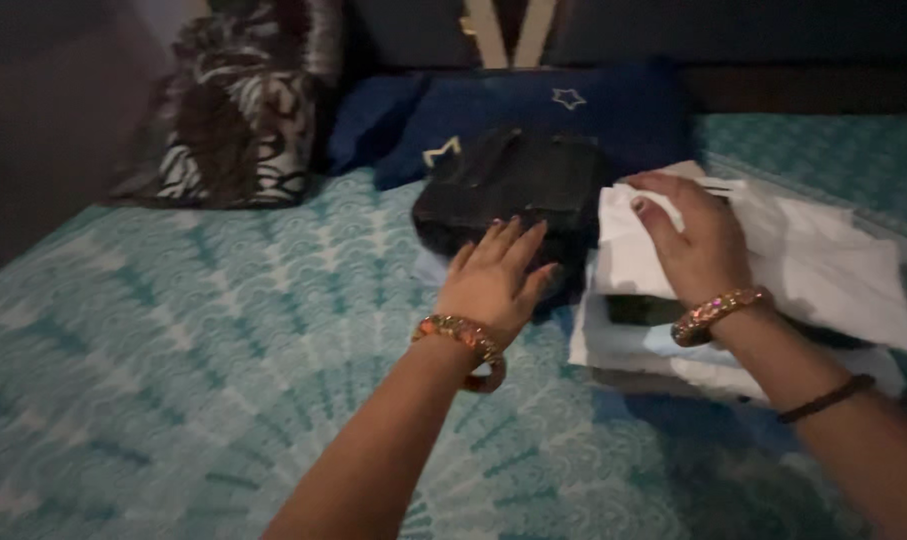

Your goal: The person folds a white collared shirt by hand on a bed, aligning the sleeves and body before placing it onto a stack of other folded clothes.

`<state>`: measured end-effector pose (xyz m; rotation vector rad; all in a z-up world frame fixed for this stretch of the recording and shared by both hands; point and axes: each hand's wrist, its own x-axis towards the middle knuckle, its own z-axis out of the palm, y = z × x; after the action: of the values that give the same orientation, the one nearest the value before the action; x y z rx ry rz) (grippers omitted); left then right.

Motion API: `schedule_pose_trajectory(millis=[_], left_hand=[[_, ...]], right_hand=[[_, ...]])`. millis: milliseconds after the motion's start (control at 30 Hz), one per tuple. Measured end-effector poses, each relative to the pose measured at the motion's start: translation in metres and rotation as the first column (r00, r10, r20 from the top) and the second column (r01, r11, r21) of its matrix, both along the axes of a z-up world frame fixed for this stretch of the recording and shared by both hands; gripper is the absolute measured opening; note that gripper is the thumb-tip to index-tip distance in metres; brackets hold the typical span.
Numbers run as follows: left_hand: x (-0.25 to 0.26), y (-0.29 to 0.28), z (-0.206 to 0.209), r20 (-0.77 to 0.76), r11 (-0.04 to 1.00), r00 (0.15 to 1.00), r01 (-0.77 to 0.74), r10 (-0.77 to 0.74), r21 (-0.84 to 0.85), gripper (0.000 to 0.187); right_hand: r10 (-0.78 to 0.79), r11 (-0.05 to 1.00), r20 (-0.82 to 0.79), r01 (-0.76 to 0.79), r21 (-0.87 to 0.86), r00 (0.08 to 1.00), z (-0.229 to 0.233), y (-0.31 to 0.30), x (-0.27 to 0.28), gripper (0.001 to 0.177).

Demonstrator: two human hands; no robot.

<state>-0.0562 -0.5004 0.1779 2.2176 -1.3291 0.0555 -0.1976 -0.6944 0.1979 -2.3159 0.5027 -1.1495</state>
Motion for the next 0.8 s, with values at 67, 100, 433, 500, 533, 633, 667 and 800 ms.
schedule_pose_trajectory(millis=[67,100,433,500,533,633,667,800], left_hand=[[0.002,0.035,-0.004,0.087,0.999,0.996,-0.033,0.031,0.019,0.063],[0.004,0.049,-0.004,0.096,0.998,0.994,-0.056,0.053,0.023,0.063],[0.006,0.164,0.022,0.180,0.965,0.956,-0.249,0.233,0.076,0.062],[0.005,0.183,0.030,0.187,0.958,0.947,-0.276,0.259,0.071,0.062],[0.005,0.192,0.034,0.174,0.950,0.945,-0.297,0.278,0.096,0.063],[0.004,0.225,0.047,0.166,0.930,0.933,-0.341,0.318,0.135,0.063],[0.003,0.237,0.051,0.163,0.923,0.928,-0.357,0.334,0.143,0.062],[-0.005,0.281,0.061,0.179,0.905,0.914,-0.393,0.365,0.160,0.063]], right_hand=[[0.043,0.999,-0.043,-0.044,-0.028,0.998,-0.007,0.018,0.006,0.027],[0.039,0.964,-0.032,-0.046,-0.263,0.999,-0.006,0.022,0.012,0.024],[0.202,0.966,-0.177,-0.226,-0.128,0.963,0.007,0.089,0.031,0.027],[0.212,0.961,-0.198,-0.242,-0.138,0.957,0.011,0.106,0.037,0.027],[0.210,0.959,-0.221,-0.244,-0.143,0.952,0.012,0.114,0.041,0.027],[0.280,0.950,-0.198,-0.301,-0.081,0.939,0.012,0.135,0.053,0.026],[0.287,0.948,-0.196,-0.307,-0.082,0.938,0.011,0.143,0.058,0.026],[0.305,0.950,-0.233,-0.314,-0.002,0.923,0.003,0.168,0.078,0.027]])
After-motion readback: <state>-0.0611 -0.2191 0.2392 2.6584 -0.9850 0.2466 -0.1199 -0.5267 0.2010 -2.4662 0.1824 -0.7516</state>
